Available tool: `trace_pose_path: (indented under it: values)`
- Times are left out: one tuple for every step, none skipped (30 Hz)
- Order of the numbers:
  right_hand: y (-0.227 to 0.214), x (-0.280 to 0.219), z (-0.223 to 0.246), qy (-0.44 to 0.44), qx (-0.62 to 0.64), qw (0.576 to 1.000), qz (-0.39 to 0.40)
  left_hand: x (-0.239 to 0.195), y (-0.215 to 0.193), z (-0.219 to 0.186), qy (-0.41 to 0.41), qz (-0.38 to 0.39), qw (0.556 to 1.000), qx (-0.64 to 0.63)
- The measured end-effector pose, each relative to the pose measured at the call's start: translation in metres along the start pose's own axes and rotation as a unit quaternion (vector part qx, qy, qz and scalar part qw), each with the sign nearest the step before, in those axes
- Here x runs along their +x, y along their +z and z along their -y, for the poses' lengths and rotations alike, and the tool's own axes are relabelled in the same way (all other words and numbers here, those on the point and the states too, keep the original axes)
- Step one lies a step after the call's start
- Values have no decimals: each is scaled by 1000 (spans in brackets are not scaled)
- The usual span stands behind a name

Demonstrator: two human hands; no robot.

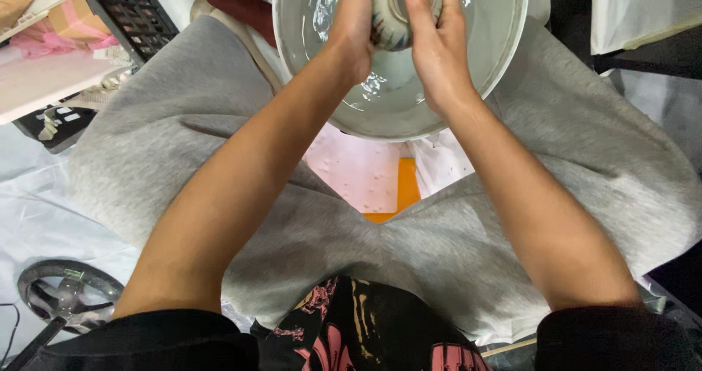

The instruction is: The person washes several ceramic mugs and a small glass by hand in a white bucket of water. They scrub the interior and exterior of each item, rinse them, and place them on a nearby shelf.

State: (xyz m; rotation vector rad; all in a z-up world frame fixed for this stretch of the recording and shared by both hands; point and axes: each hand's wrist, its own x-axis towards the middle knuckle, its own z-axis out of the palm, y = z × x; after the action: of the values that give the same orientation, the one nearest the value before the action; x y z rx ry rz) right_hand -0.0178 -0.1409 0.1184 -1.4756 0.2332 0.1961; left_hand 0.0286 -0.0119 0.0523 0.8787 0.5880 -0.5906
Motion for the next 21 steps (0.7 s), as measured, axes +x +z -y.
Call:
trace_pose_path:
  values:
    - [-2, 1, -1, -4, -2, 1000, -4, -1, 4, 0, 11, -9, 1000, 25]
    - [-3, 1, -2, 14, -17, 1000, -23, -2, 7, -1, 8, -9, 999, 40]
    - [-4, 1, -3, 31, -31, 998, -39, -3, 8, -3, 7, -10, 998, 55]
    - [-5, 1, -5, 49, -45, 996, -55, -3, 10, -4, 6, -11, 997, 70]
    - [-5, 3, -6, 50, -5, 998, -46, -4, 11, -6, 3, -7, 998, 58]
    - [-6, 5, -7, 52, 36, 997, -38, -4, 13, -8, 1, -2, 999, 47]
    - [-8, 8, -8, 52, 76, 995, -31, -3, 15, -11, -1, 5, 999, 36]
    - [-10, 12, -8, 72, 116, 990, -29, -2, 16, -15, -7, 3, 999, 44]
    - [-14, 12, -10, 95, 154, 983, -28, -5, 16, -15, -16, 0, 999, 50]
    - [-17, 13, -11, 117, 191, 974, -27, -6, 16, -15, -25, -2, 998, 56]
    - [-19, 12, -15, 125, 176, 976, -29, -8, 15, -16, -35, 1, 998, 57]
    - [-21, 12, -18, 132, 160, 978, -31, -10, 13, -18, -44, 4, 997, 58]
    - [-22, 14, -21, 137, 146, 979, -33, -11, 11, -21, -52, 8, 997, 61]
    - [-23, 16, -24, 148, 149, 978, -15, -12, 8, -23, -73, -14, 992, 105]
    - [-27, 17, -28, 160, 152, 975, 1, -14, 5, -23, -94, -35, 984, 149]
    - [-30, 18, -32, 171, 155, 973, 18, -15, 2, -22, -116, -56, 973, 192]
    - [-32, 19, -38, 165, 128, 977, 38, -15, -1, -19, -137, -54, 967, 209]
    - [-34, 20, -44, 160, 102, 980, 58, -15, -4, -15, -157, -51, 960, 225]
    - [-35, 22, -50, 152, 75, 982, 79, -14, -7, -11, -177, -48, 953, 242]
    - [-34, 22, -57, 158, 81, 981, 84, -11, -9, -8, -186, -62, 949, 246]
    - [-31, 21, -64, 162, 86, 979, 89, -8, -12, -4, -195, -74, 946, 250]
